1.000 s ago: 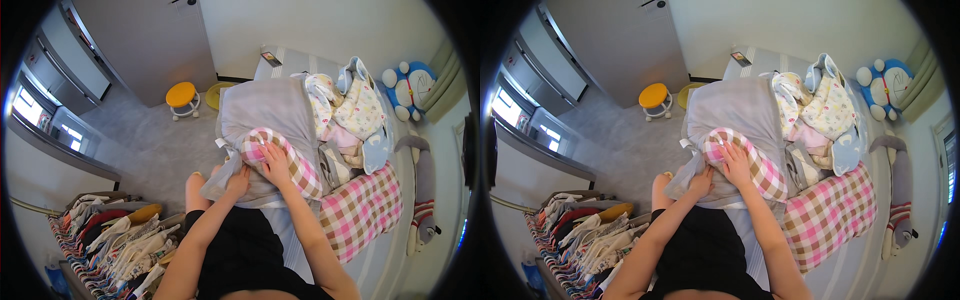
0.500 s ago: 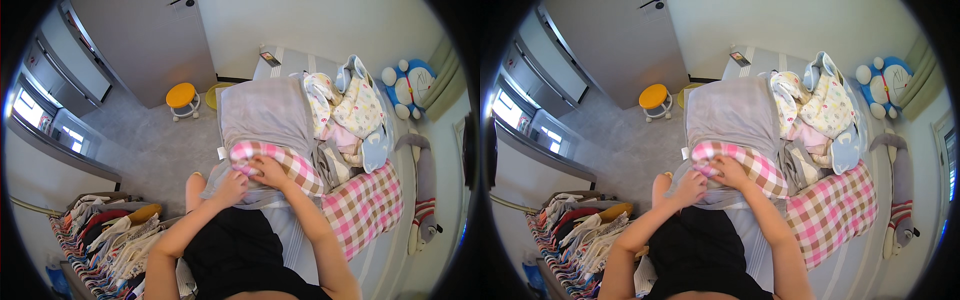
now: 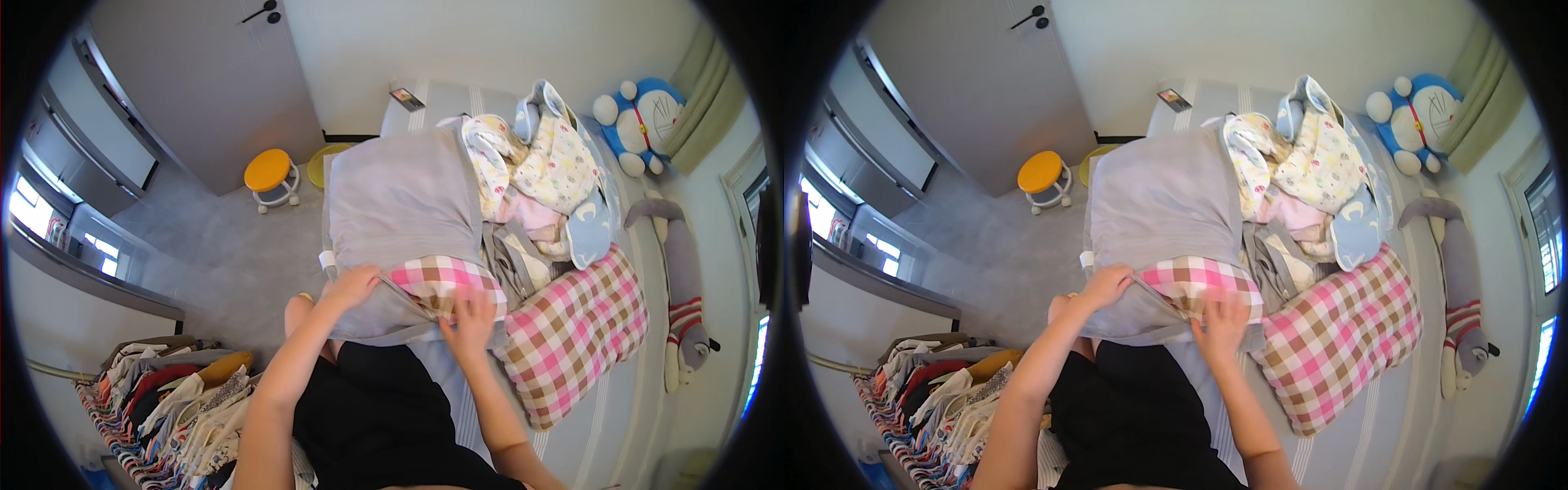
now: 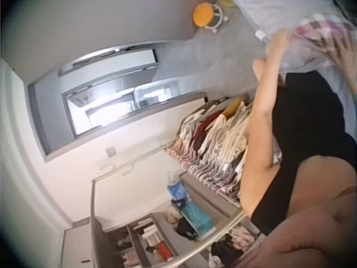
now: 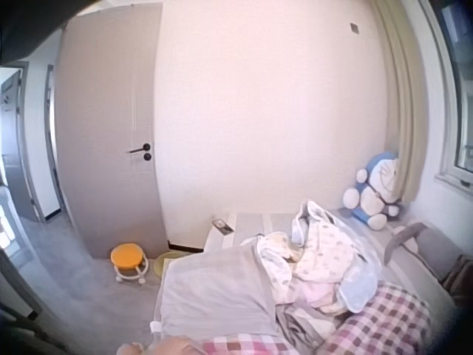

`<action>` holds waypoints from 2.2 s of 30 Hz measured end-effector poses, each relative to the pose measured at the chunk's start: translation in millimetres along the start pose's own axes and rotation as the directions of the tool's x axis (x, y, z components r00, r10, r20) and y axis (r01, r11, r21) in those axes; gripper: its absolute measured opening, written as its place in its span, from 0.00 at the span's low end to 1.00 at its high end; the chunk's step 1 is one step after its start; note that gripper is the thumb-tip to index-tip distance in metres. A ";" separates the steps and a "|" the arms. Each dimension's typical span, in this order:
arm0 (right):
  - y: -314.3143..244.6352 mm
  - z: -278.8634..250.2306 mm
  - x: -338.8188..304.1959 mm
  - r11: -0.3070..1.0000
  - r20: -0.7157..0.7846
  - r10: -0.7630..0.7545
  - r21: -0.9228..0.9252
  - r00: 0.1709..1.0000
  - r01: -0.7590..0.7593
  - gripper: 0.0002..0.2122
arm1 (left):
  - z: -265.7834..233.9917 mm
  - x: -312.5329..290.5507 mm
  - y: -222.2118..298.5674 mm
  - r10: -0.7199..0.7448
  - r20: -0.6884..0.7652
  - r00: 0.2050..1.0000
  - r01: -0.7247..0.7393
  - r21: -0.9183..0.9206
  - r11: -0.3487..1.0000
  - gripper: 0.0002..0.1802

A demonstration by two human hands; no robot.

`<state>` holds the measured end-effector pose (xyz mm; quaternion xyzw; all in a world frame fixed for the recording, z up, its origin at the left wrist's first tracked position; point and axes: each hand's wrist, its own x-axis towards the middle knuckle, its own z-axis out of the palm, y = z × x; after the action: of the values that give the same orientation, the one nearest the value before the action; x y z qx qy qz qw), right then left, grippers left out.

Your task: Hanging various items of clothing onto hangers and placing them on a garment rack, then putting pillowcases on pillows.

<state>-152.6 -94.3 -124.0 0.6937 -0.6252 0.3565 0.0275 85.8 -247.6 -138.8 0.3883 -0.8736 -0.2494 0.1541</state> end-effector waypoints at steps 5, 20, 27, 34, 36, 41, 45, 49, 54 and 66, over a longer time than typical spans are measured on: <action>54.6 2.5 -36.6 0.883 0.144 0.470 -0.083 0.871 -0.462 0.27 | 6.9 8.2 61.0 0.058 0.239 0.969 -0.108 0.198 0.974 0.09; 23.3 23.2 63.1 0.725 0.661 0.221 0.380 0.717 -0.574 0.23 | -3.0 23.1 130.7 0.491 0.000 0.871 -0.477 -0.237 0.846 0.11; 36.0 -38.4 90.0 0.753 0.742 0.045 0.415 0.668 -0.512 0.19 | -89.1 31.7 70.4 -0.133 0.262 0.956 0.171 -0.128 0.977 0.12; 92.6 45.5 91.8 0.970 0.348 0.184 0.088 0.919 -0.228 0.11 | -33.6 5.3 -47.3 -0.298 -0.256 0.920 0.312 0.017 0.950 0.13; 114.0 64.9 72.9 0.944 0.541 0.325 -0.142 0.776 -0.297 0.13 | -37.7 -17.7 -74.3 -0.387 -0.217 0.896 0.400 0.017 0.916 0.12; 95.1 72.4 92.6 0.963 0.261 0.247 0.042 0.933 -0.267 0.19 | -57.9 -8.4 -63.3 -0.643 -0.298 0.705 0.700 0.434 0.567 0.18; 21.7 126.3 133.7 0.998 0.024 0.002 -0.059 1.000 -0.001 0.22 | -12.9 37.4 -37.1 -0.078 -0.281 0.956 0.181 0.363 0.914 0.31; 52.7 190.5 103.1 0.994 0.278 -0.014 -0.096 0.960 0.042 0.23 | 27.7 45.5 -90.4 -0.415 -0.031 0.909 0.405 0.296 0.865 0.38; 41.7 196.3 141.9 0.961 0.219 0.249 -0.173 0.944 -0.213 0.26 | 24.4 50.0 -213.0 -0.888 0.128 0.442 0.845 -0.391 0.365 0.61; -14.6 196.8 277.8 0.708 0.718 0.631 -0.377 0.294 -0.597 0.31 | -120.8 145.5 -172.4 -0.587 0.607 0.536 0.605 -0.761 -0.234 0.37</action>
<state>-59.0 -421.9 -117.5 0.4812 -0.7866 -0.0303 -0.3857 150.8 -494.7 -123.6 0.5635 -0.1999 -0.7736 0.2099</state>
